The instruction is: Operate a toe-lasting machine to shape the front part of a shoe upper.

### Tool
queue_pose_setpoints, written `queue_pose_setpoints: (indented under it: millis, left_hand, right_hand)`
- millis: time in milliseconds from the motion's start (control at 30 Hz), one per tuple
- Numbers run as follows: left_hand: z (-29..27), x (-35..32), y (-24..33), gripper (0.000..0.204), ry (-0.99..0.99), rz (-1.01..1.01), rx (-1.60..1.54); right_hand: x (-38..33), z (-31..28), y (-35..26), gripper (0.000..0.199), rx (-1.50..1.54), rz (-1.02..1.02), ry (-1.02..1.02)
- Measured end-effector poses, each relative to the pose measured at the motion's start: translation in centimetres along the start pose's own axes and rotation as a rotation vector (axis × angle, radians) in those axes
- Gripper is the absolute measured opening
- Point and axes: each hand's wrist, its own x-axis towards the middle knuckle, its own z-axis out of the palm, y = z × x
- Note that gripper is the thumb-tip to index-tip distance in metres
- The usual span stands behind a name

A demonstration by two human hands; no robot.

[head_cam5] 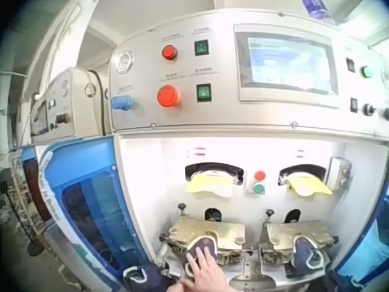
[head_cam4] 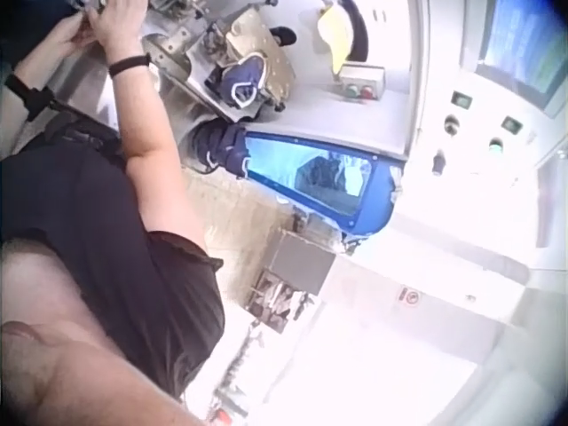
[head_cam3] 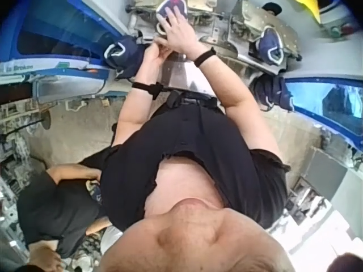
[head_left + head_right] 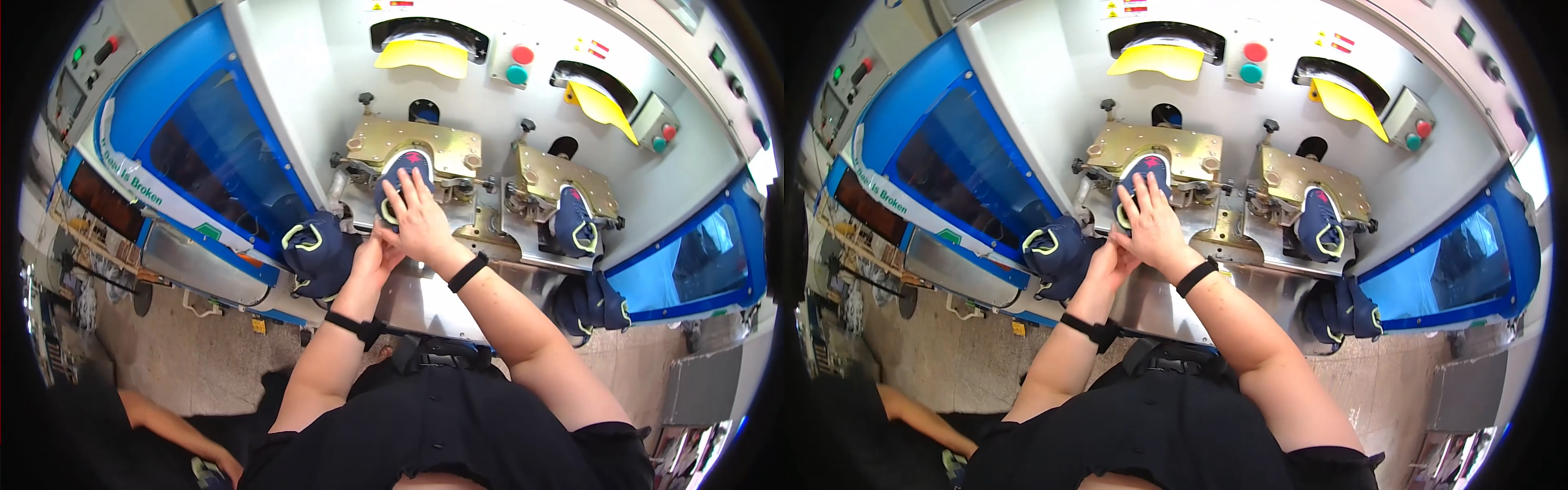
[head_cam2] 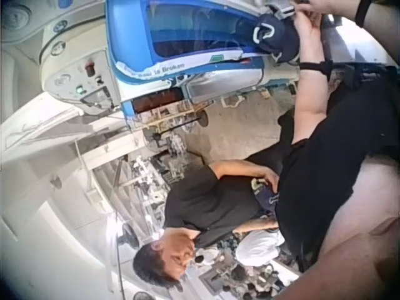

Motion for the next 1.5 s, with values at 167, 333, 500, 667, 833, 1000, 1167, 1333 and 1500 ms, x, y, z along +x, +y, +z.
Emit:
queue_pose_setpoints:
  millis: [167, 333, 500, 667, 833, 1000, 1167, 1333, 1500]
  left_hand:
    - [-1.5, -7.6, -3.1, 0.048, -0.078, -0.323, 0.326]
    - [-2.9, -15.5, 1.0, 0.008, 0.003, 0.494, 0.979]
    - [2.0, -17.4, 9.8, 0.032, 0.422, 1.279, 1.215]
    - [-0.4, -13.2, 11.5, 0.061, 0.590, 1.032, 1.714]
    - [-0.9, -14.7, 9.3, 0.058, 0.633, 0.901, 1.567]
    - [-5.4, -17.2, 7.9, 0.083, 0.580, 0.843, 1.364]
    - [-10.4, -18.9, 5.0, 0.086, 0.360, 0.673, 0.739]
    - [-12.0, -21.4, 5.0, 0.081, 0.227, 0.411, 0.222]
    - [-11.5, -25.2, 2.5, 0.097, 0.174, 0.465, -0.099]
  right_hand:
    - [-9.1, 0.1, 1.7, 0.080, 0.093, 0.036, -0.132]
    - [-22.6, 1.6, 3.0, 0.061, 0.223, 0.185, -0.375]
    - [-20.2, 3.0, 3.5, 0.037, 0.527, 0.349, -0.275]
    - [-12.3, 11.0, 0.2, 0.056, 1.343, 0.874, -0.529]
    - [-6.5, 14.9, -3.6, 0.072, 1.580, 1.015, -0.656]
    - [-3.8, 15.6, -5.2, 0.083, 1.646, 1.064, -0.834]
    - [-4.5, 16.0, -6.9, 0.067, 1.919, 1.094, -0.839]
    - [-6.1, 14.9, -7.3, 0.046, 1.886, 1.014, -0.659]
    - [-7.3, 9.8, -8.1, 0.042, 1.889, 0.878, -0.640]
